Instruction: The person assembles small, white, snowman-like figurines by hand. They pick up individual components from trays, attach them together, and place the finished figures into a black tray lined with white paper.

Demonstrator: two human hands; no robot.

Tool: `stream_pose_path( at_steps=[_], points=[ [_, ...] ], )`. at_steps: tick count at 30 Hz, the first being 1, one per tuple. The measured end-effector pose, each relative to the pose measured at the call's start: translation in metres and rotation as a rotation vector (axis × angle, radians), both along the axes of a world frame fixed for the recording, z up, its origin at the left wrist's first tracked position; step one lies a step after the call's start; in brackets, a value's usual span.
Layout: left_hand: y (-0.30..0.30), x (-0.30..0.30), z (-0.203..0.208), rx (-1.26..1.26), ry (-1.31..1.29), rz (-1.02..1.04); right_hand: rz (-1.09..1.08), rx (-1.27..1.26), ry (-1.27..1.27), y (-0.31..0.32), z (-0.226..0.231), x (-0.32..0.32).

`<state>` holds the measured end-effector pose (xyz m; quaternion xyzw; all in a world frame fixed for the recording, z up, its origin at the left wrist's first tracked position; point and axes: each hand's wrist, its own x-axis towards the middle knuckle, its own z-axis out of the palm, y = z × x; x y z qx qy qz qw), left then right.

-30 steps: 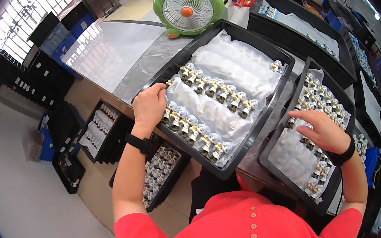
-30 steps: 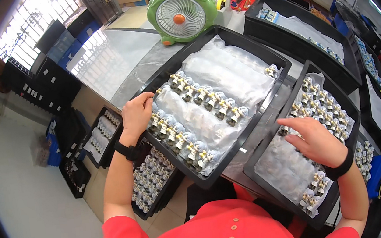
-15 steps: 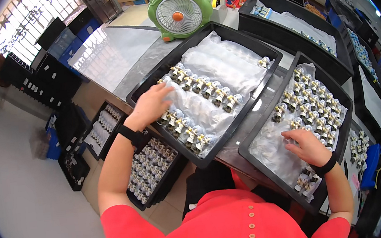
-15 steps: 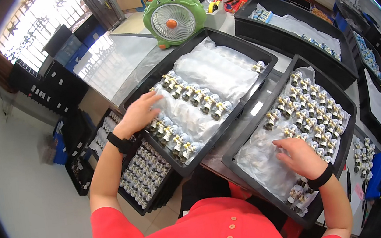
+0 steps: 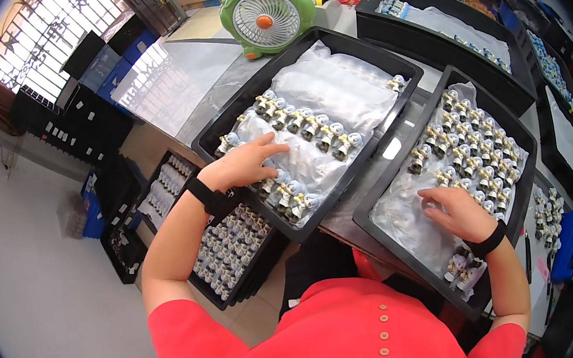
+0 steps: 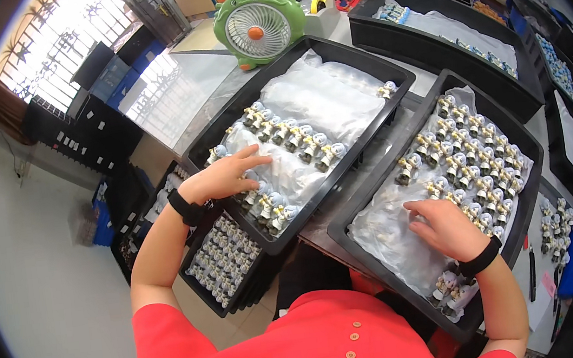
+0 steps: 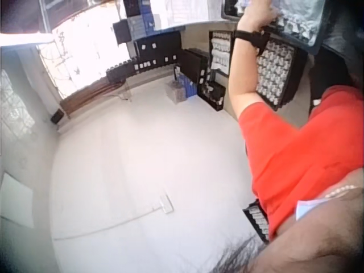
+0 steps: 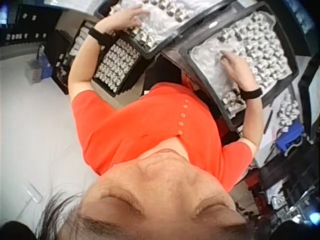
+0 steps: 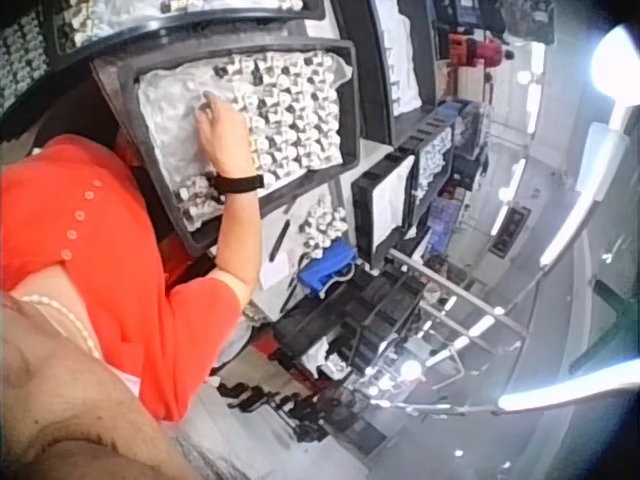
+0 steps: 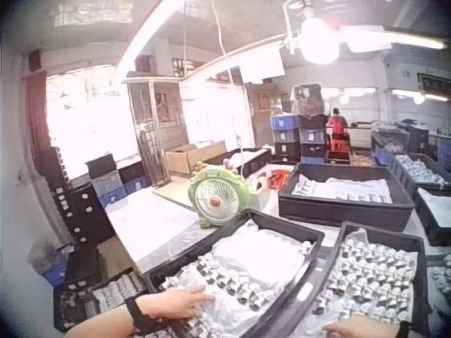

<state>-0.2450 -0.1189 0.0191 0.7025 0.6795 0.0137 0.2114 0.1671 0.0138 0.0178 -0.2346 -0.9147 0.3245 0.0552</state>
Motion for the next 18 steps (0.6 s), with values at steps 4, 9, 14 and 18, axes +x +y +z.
stream_pose_path(
  at_steps=[4, 9, 14, 18],
  points=[
    [0.007, 0.014, 0.015, -0.067, -0.002, 0.019, 0.049, 0.001, -0.049, 0.003, 0.008, 0.004],
    [0.002, 0.02, 0.019, 0.098, -0.078, -0.077, -0.042, 0.067, -0.046, 0.018, 0.025, 0.001],
    [-0.004, 0.05, 0.032, -0.072, -0.149, -0.158, -0.055, 0.002, 0.077, 0.004, 0.036, -0.02],
    [-0.008, 0.05, 0.015, -0.026, -0.118, -0.224, 0.096, -0.001, 0.178, -0.01, 0.05, -0.062]
  ],
)
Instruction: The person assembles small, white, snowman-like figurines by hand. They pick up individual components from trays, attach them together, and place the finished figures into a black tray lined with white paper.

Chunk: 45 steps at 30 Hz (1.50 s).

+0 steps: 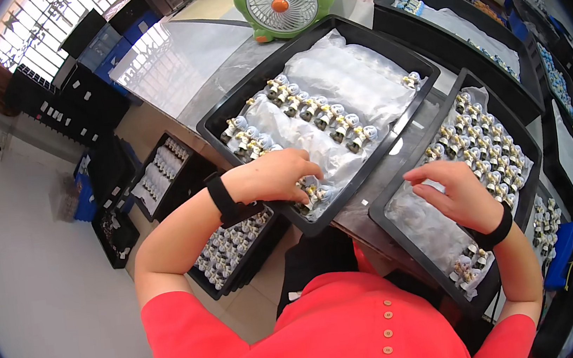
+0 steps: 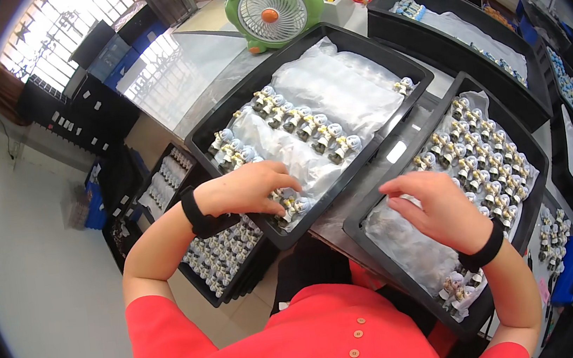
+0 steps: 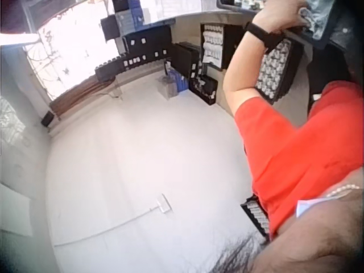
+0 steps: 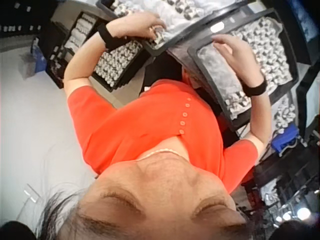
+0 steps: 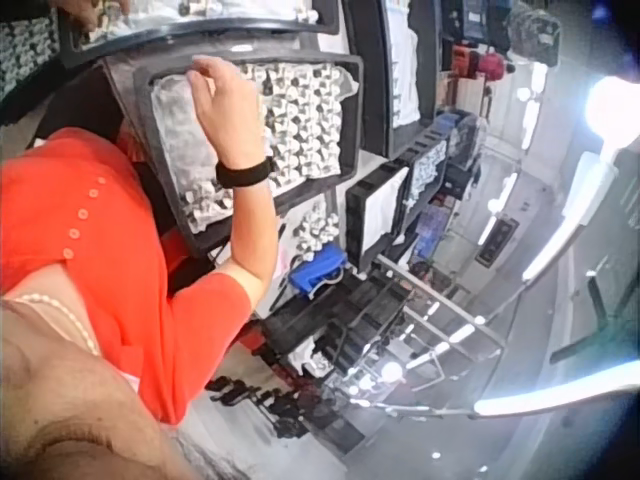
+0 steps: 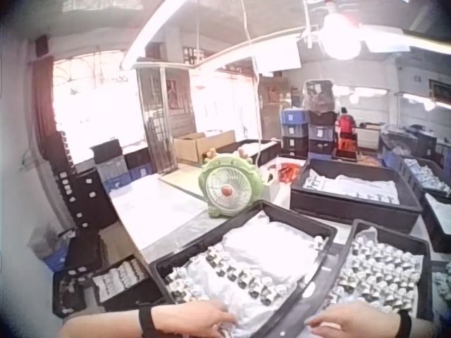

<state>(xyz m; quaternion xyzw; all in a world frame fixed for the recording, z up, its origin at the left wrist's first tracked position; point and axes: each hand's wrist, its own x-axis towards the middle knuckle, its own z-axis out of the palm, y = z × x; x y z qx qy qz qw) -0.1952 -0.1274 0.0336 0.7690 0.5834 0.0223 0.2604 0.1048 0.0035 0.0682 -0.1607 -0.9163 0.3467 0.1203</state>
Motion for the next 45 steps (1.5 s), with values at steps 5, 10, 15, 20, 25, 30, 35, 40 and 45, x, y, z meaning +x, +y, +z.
stream_pose_path(
  at_steps=[5, 10, 15, 20, 25, 30, 35, 40, 45],
  points=[
    [-0.002, 0.001, -0.01, 0.058, 0.088, -0.023, 0.028, 0.033, 0.015, 0.009, 0.006, -0.024],
    [0.001, 0.012, 0.022, 0.077, 0.005, 0.039, -0.294, 0.09, -0.098, 0.067, -0.01, 0.009],
    [0.03, 0.047, 0.045, 0.251, -0.395, -0.069, -0.364, 0.219, -0.26, 0.074, -0.053, 0.029],
    [0.064, 0.103, 0.048, 0.126, -0.97, 0.064, -0.449, 0.402, -0.35, 0.056, -0.077, 0.014],
    [0.087, 0.135, 0.036, 0.062, -1.208, 0.236, -0.395, 0.195, -0.063, 0.051, -0.047, 0.029],
    [0.101, 0.158, 0.013, -0.177, -1.484, 0.468, -0.297, 0.201, 0.339, 0.03, -0.015, 0.039],
    [0.101, 0.167, 0.006, -0.309, -1.657, 0.371, -0.328, 0.182, 0.471, 0.031, -0.033, 0.044],
    [0.099, 0.164, -0.005, -0.138, -1.56, 0.275, -0.284, 0.173, 0.467, 0.033, -0.038, 0.043],
    [0.095, 0.165, 0.001, -0.132, -1.499, 0.288, -0.319, 0.136, 0.488, 0.028, -0.042, 0.043]
  ],
)
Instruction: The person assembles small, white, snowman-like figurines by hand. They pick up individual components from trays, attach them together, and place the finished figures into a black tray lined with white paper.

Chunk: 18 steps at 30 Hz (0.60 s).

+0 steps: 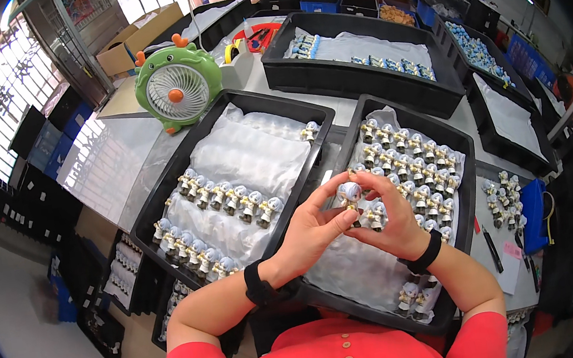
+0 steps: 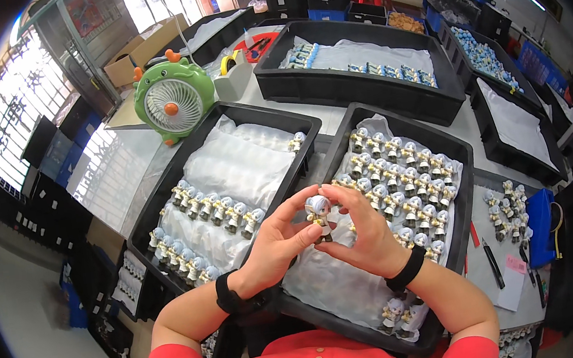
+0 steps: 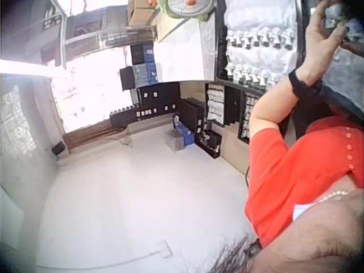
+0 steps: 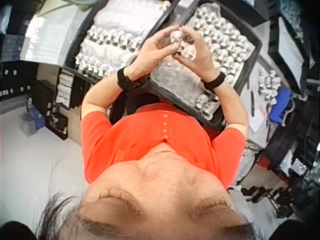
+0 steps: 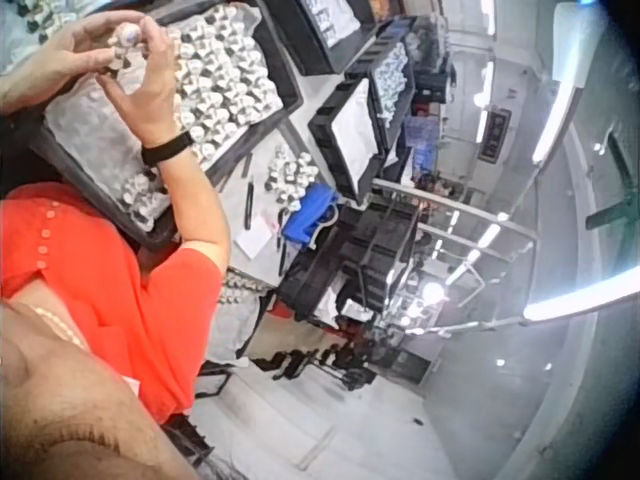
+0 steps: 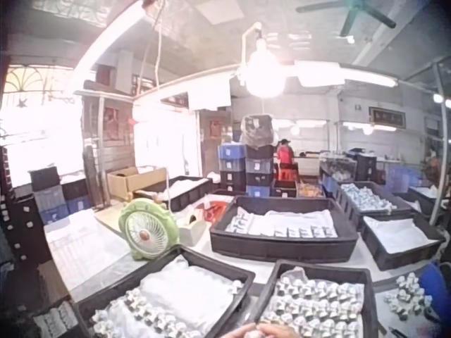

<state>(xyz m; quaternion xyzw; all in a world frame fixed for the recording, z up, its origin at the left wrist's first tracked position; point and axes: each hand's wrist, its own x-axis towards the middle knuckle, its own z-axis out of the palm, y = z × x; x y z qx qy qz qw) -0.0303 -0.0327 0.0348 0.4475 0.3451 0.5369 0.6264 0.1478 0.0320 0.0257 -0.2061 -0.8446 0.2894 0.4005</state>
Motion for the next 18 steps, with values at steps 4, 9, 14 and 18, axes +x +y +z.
stream_pose_path(
  at_steps=[4, 9, 14, 18],
  points=[
    [0.0, 0.001, -0.006, -0.015, -0.071, -0.004, -0.015, 0.055, -0.005, -0.001, 0.0, 0.0],
    [-0.001, 0.003, -0.007, -0.074, -0.209, -0.008, -0.016, -0.015, 0.006, -0.002, 0.001, 0.001],
    [0.001, 0.0, -0.011, -0.16, -0.415, -0.145, 0.008, -0.124, 0.078, -0.006, -0.003, 0.001],
    [0.0, 0.005, -0.011, -0.177, -0.328, -0.105, 0.0, 0.064, 0.021, -0.007, 0.0, 0.0]
  ],
)
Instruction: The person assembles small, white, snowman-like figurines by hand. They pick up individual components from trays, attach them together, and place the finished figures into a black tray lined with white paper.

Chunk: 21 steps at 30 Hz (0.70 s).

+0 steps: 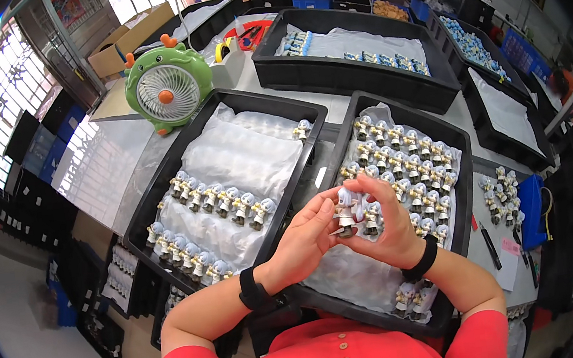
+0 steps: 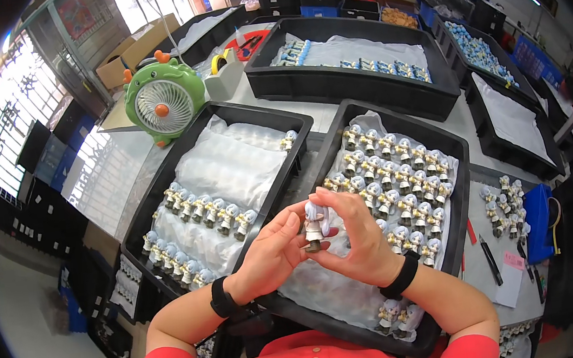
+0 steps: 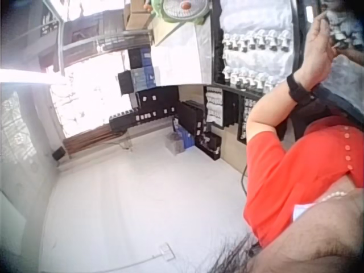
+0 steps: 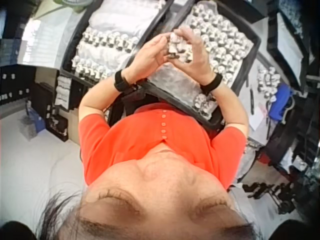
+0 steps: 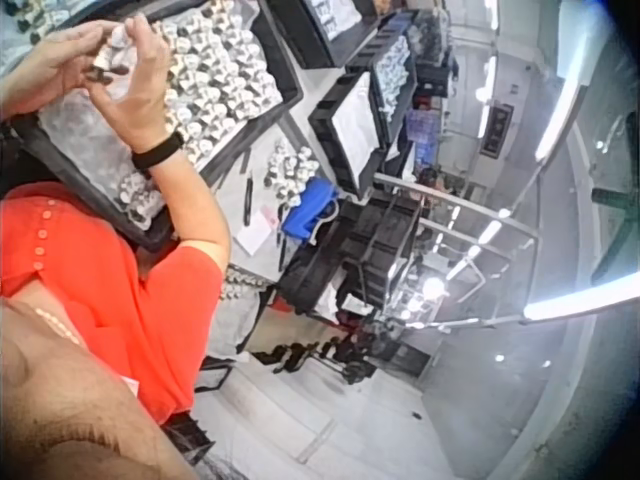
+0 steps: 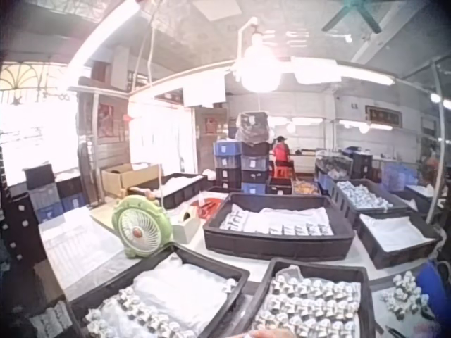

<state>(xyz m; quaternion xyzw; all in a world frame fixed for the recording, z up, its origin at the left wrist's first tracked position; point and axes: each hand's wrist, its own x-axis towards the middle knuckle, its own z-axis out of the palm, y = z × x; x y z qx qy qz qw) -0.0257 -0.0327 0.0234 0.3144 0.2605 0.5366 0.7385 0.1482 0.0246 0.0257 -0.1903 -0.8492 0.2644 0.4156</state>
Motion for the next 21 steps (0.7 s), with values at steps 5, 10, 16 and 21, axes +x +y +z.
stream_pose_path(
  at_steps=[5, 10, 16, 21],
  points=[
    [0.0, 0.001, 0.004, 0.02, -0.002, -0.089, 0.027, 0.126, -0.009, 0.0, 0.005, -0.001],
    [0.003, -0.004, -0.004, -0.033, -0.107, -0.149, 0.015, -0.104, 0.051, -0.007, 0.002, -0.004],
    [0.002, -0.004, -0.002, -0.062, -0.092, -0.161, 0.022, -0.124, -0.092, -0.002, 0.007, -0.001],
    [-0.001, -0.01, 0.004, -0.077, -0.05, -0.143, 0.054, -0.012, -0.146, 0.001, 0.01, -0.002]
  ],
)
